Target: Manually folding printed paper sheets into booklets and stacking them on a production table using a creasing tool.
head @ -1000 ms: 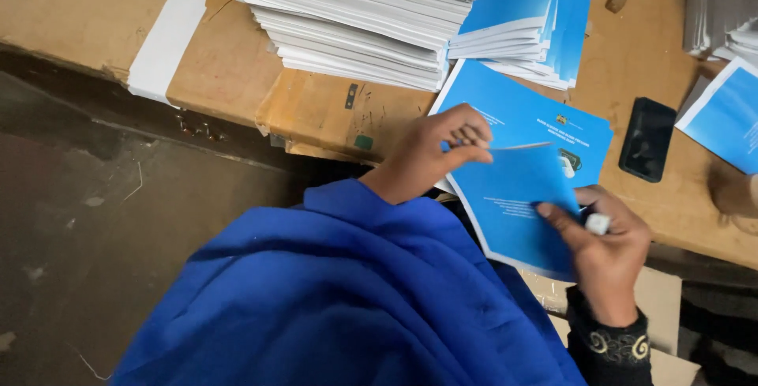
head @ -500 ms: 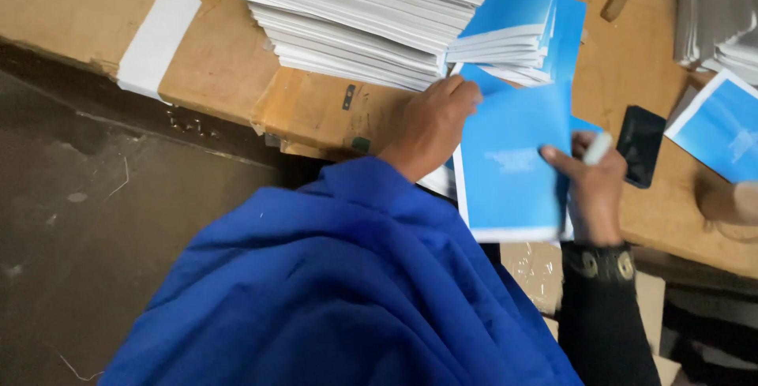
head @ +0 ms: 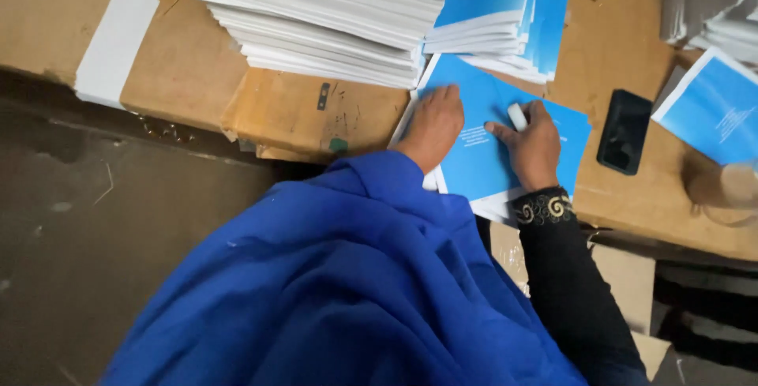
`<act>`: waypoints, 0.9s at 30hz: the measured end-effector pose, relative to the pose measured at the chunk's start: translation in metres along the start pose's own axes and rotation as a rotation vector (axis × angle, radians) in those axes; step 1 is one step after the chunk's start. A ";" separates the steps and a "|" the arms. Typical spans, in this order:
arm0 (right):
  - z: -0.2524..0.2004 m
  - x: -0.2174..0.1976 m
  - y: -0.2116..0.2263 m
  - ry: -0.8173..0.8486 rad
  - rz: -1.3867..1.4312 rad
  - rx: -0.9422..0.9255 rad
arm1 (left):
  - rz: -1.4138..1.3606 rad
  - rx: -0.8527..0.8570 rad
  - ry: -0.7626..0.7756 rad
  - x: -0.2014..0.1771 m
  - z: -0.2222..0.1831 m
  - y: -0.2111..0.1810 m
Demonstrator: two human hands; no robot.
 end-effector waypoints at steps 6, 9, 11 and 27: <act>0.010 0.006 -0.029 0.076 0.287 0.035 | -0.021 -0.054 0.562 -0.037 0.003 -0.017; 0.001 -0.018 -0.030 0.244 0.312 0.252 | 0.005 -0.031 0.563 -0.046 0.001 -0.017; 0.001 -0.030 -0.016 0.230 0.345 0.155 | 0.000 -0.036 0.577 -0.040 0.001 -0.016; -0.023 -0.056 -0.012 0.301 0.264 -0.304 | -0.122 -0.022 0.622 -0.046 -0.003 -0.012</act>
Point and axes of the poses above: each hand's wrist, its own z-axis towards the middle knuckle, its own x-axis out of the palm, y = z × x, the point moved 4 cm from there along z, towards the middle knuckle, and after that the axes turned 13 degrees about -y, right-handed, at the moved point
